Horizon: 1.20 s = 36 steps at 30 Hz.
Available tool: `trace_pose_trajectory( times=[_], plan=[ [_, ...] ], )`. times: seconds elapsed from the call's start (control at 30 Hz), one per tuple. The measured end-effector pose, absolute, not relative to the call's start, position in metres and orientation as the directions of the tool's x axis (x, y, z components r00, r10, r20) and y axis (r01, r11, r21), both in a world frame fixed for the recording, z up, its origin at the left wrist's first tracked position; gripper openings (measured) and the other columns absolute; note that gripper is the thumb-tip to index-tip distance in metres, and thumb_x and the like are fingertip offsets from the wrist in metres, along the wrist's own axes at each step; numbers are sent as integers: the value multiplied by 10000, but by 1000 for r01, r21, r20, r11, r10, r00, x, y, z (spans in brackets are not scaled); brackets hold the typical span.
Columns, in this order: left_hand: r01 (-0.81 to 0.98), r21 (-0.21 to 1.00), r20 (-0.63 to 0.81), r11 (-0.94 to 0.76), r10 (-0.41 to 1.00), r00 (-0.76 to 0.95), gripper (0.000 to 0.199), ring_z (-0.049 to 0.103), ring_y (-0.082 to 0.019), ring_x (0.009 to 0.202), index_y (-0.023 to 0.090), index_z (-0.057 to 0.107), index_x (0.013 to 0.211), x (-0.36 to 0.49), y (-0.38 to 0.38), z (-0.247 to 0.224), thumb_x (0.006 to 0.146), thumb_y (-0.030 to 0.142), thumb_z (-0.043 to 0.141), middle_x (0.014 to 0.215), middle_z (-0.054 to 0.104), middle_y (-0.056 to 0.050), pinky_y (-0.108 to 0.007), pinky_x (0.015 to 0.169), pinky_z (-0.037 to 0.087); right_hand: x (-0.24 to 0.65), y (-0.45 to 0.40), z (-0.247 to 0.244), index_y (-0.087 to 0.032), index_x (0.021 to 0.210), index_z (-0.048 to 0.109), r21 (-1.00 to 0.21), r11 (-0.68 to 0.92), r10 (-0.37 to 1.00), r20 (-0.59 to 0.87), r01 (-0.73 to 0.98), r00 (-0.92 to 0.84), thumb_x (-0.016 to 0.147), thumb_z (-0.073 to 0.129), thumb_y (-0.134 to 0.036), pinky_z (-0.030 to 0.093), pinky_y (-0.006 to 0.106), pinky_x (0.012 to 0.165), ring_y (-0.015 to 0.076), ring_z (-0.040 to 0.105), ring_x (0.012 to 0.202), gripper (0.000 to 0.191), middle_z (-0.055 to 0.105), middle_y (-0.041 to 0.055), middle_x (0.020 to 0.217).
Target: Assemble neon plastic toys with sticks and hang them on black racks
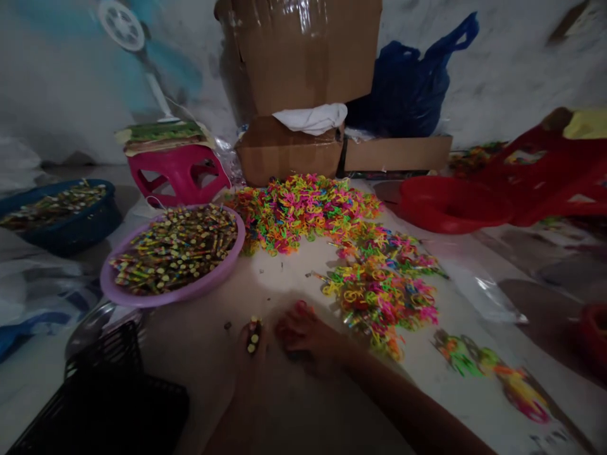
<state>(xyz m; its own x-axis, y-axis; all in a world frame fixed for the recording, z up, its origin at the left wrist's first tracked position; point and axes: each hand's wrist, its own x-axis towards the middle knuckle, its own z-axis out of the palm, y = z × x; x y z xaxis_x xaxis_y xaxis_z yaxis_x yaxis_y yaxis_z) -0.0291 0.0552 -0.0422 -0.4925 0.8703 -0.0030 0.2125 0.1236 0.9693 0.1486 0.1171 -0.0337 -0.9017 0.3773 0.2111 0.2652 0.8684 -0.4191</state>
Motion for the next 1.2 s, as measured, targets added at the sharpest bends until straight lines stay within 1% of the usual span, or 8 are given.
trace_pose_trajectory(
  times=[0.07,0.17,0.33,0.47,0.57,0.63,0.7,1.2],
  plan=[
    [164,968,-93,191,877,-472,258,590,-167,654,172,575,777,-27,53,-39,673,403,620,678,616,-18,-252,597,451,173,97,-25,-270,980,646,-451,815,499,227,364,-836,679,583,-260,199,467,1024,262,348,1225,308,466,40,1293],
    [124,963,-173,238,904,-392,283,560,-141,565,163,587,776,-21,43,-34,636,402,648,596,593,8,-224,525,429,189,70,-25,-229,928,658,-485,546,837,280,683,-470,793,470,-205,401,376,845,218,543,948,233,628,85,988],
    [138,961,-209,240,956,-208,243,511,-108,525,157,610,752,4,15,-35,646,372,648,572,566,31,-204,512,407,181,43,-38,-208,835,645,-447,243,967,182,861,-179,784,514,-222,420,334,727,220,557,804,141,638,83,819],
    [149,965,-195,217,969,-150,264,545,-132,617,156,623,765,22,6,-35,630,380,660,654,608,10,-218,586,423,173,48,-41,-180,696,577,-710,52,999,36,702,-37,752,531,-298,418,257,575,149,535,607,139,581,39,675],
    [150,965,-201,217,972,-119,284,540,-131,613,159,614,766,26,7,-28,621,399,662,651,598,12,-217,582,418,170,51,-37,-197,665,470,-964,-45,997,-60,261,-51,743,513,-406,375,216,450,97,437,455,227,483,-38,533],
    [165,964,-195,210,975,-105,272,501,-110,552,160,602,769,27,9,-22,645,398,647,593,550,31,-201,529,395,168,47,-32,-202,710,444,-995,-95,993,-92,-40,-74,724,520,-473,357,202,407,82,404,421,283,455,-58,520],
    [201,965,-149,167,984,-101,244,476,-102,534,163,598,770,29,10,-16,673,385,628,572,518,38,-191,505,378,167,39,-25,-193,725,460,-982,-109,990,-93,-153,-111,709,538,-500,349,195,395,74,392,416,317,443,-60,517],
    [367,913,166,-176,984,60,106,481,-110,563,180,582,595,33,3,-4,694,216,600,597,471,23,-199,529,377,174,28,5,-185,522,409,-959,50,997,33,279,-68,779,438,-360,246,193,429,71,308,442,312,325,-59,461]
  ],
)
